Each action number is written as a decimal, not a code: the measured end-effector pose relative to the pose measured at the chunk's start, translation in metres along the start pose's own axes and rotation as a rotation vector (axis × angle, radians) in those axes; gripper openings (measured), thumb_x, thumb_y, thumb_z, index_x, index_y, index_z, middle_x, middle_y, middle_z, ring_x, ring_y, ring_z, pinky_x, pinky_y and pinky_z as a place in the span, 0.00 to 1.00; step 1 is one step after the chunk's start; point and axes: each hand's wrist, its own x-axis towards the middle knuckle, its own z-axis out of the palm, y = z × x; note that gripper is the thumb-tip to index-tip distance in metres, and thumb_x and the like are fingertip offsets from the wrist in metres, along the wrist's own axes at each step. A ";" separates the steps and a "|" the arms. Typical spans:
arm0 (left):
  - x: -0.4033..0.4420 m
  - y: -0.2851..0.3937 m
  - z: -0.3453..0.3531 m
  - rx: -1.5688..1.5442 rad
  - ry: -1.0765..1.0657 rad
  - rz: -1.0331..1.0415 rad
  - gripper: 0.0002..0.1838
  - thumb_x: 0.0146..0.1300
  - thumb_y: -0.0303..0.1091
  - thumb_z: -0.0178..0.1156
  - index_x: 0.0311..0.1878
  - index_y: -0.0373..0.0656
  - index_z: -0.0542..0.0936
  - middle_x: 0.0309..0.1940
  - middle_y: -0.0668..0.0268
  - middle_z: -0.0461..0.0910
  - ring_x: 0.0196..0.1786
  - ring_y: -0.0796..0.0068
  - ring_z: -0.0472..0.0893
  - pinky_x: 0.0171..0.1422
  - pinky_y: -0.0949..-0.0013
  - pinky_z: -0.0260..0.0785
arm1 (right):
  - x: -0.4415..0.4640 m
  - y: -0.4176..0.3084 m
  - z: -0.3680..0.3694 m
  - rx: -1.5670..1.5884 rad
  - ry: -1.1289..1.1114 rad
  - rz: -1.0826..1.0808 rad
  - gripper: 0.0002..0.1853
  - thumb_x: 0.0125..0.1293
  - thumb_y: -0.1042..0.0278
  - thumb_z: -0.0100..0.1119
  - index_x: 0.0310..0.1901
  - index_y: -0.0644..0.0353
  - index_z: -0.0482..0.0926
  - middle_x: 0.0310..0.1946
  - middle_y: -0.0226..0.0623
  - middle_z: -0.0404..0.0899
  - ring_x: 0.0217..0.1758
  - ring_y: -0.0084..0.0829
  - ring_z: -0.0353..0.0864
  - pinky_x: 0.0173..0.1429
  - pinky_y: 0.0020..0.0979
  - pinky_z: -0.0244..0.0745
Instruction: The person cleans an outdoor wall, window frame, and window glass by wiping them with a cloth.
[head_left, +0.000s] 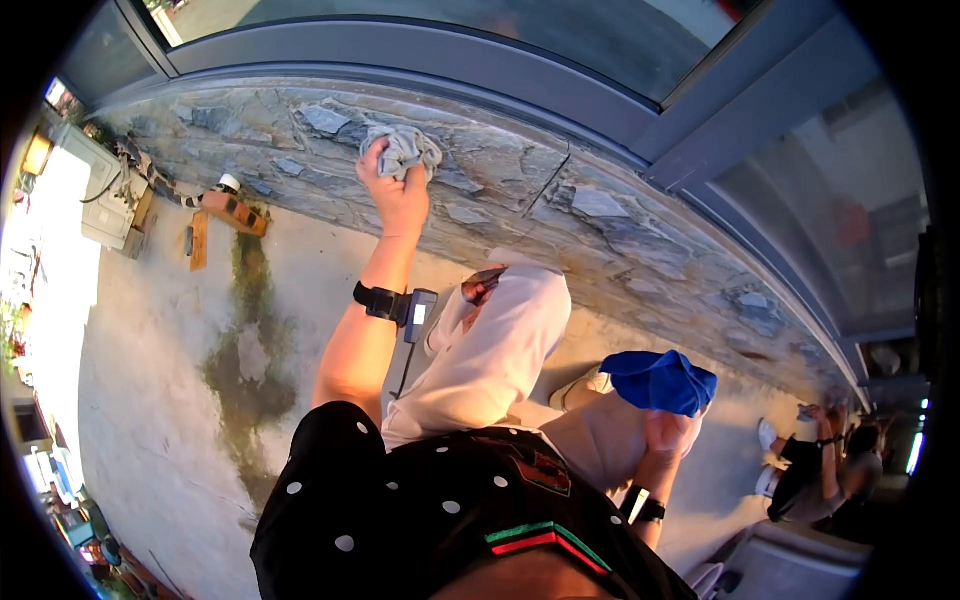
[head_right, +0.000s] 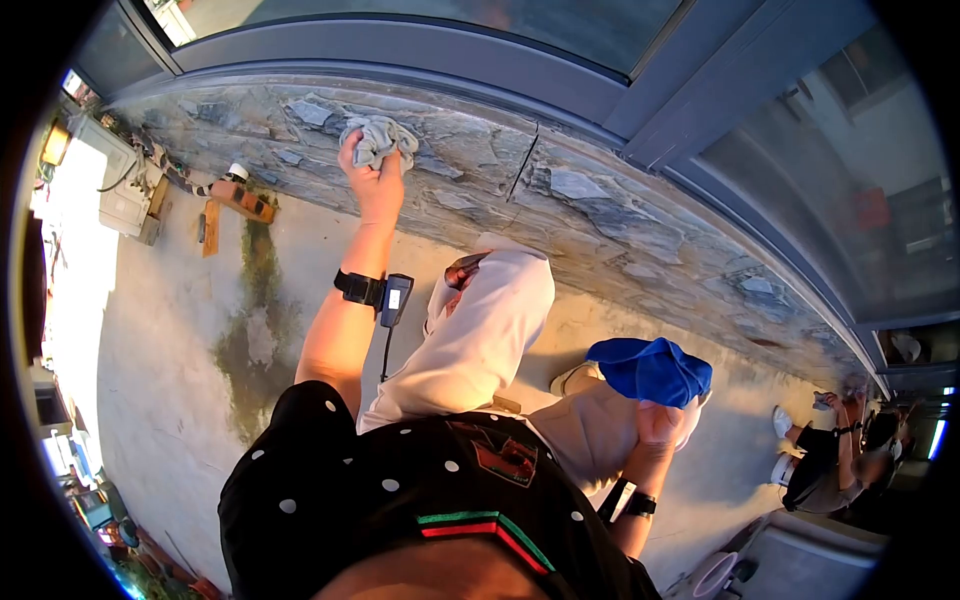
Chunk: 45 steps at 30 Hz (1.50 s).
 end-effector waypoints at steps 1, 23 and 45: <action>-0.015 0.016 0.007 -0.004 -0.069 0.049 0.21 0.54 0.24 0.63 0.53 0.44 0.75 0.57 0.52 0.67 0.63 0.48 0.63 0.65 0.54 0.60 | 0.001 0.000 0.005 -0.013 -0.005 -0.011 0.32 0.50 0.80 0.68 0.59 0.61 0.70 0.56 0.44 0.77 0.58 0.43 0.79 0.62 0.42 0.76; 0.056 -0.125 -0.061 -0.456 0.362 -0.735 0.22 0.63 0.23 0.61 0.59 0.46 0.66 0.52 0.68 0.74 0.51 0.74 0.75 0.51 0.69 0.71 | -0.002 0.002 0.012 -0.037 0.020 0.047 0.33 0.49 0.80 0.65 0.60 0.62 0.69 0.58 0.46 0.75 0.60 0.46 0.77 0.64 0.45 0.74; 0.064 0.040 -0.058 -1.115 -0.182 -0.429 0.14 0.64 0.22 0.61 0.52 0.44 0.78 0.46 0.67 0.82 0.49 0.74 0.80 0.56 0.67 0.72 | 0.005 0.005 -0.017 -0.213 -0.066 0.115 0.34 0.51 0.69 0.66 0.63 0.61 0.69 0.61 0.40 0.74 0.69 0.41 0.69 0.73 0.43 0.62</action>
